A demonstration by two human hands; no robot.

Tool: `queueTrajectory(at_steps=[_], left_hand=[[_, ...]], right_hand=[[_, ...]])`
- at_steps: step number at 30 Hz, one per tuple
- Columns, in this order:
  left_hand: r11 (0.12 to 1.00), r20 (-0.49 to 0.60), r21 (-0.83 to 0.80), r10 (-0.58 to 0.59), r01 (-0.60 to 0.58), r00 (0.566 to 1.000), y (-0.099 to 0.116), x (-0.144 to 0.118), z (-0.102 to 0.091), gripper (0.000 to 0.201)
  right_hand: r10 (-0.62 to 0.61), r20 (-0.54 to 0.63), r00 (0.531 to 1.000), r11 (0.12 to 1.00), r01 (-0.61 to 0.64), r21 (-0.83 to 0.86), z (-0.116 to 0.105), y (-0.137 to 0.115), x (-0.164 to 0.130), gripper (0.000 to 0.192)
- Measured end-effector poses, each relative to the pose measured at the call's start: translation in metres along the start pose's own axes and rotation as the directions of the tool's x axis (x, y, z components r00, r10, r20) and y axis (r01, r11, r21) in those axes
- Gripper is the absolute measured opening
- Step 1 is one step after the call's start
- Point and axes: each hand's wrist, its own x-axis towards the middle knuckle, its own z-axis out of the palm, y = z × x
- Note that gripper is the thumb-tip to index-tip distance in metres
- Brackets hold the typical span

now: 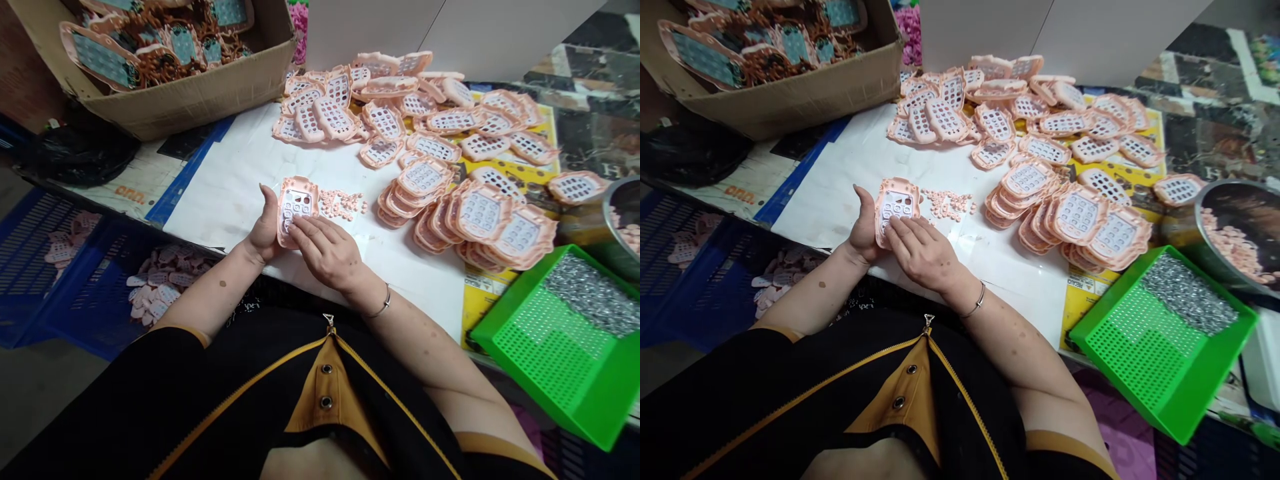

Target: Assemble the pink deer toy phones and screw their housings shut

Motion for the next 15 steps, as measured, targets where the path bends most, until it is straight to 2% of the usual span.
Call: queueTrajectory(at_steps=[4,6,9,13,15], left_hand=[[1.000,0.000,-0.023,-0.012,0.012,1.000,0.003,-0.001,0.001,0.091],[0.999,-0.012,-0.043,-0.016,0.015,1.000,0.002,-0.001,0.000,0.094],[0.996,-0.027,-0.068,-0.052,0.050,0.998,-0.002,-0.001,-0.005,0.097],[0.994,0.013,-0.056,-0.095,0.095,0.995,-0.015,-0.001,-0.014,0.098],[0.994,0.062,-0.037,-0.100,0.102,0.993,-0.023,0.000,-0.019,0.096]], right_hand=[[-0.067,-0.167,0.984,0.998,0.066,-0.008,-0.001,0.003,0.001,0.026],[-0.055,-0.192,0.980,0.998,0.054,-0.010,0.001,0.005,0.002,0.024],[0.059,-0.138,0.989,0.998,-0.054,0.038,0.005,0.007,0.002,0.026],[0.202,-0.055,0.978,0.967,-0.190,0.169,0.009,0.014,0.000,0.051],[0.246,0.010,0.969,0.949,-0.243,0.201,0.008,0.018,-0.001,0.056]])
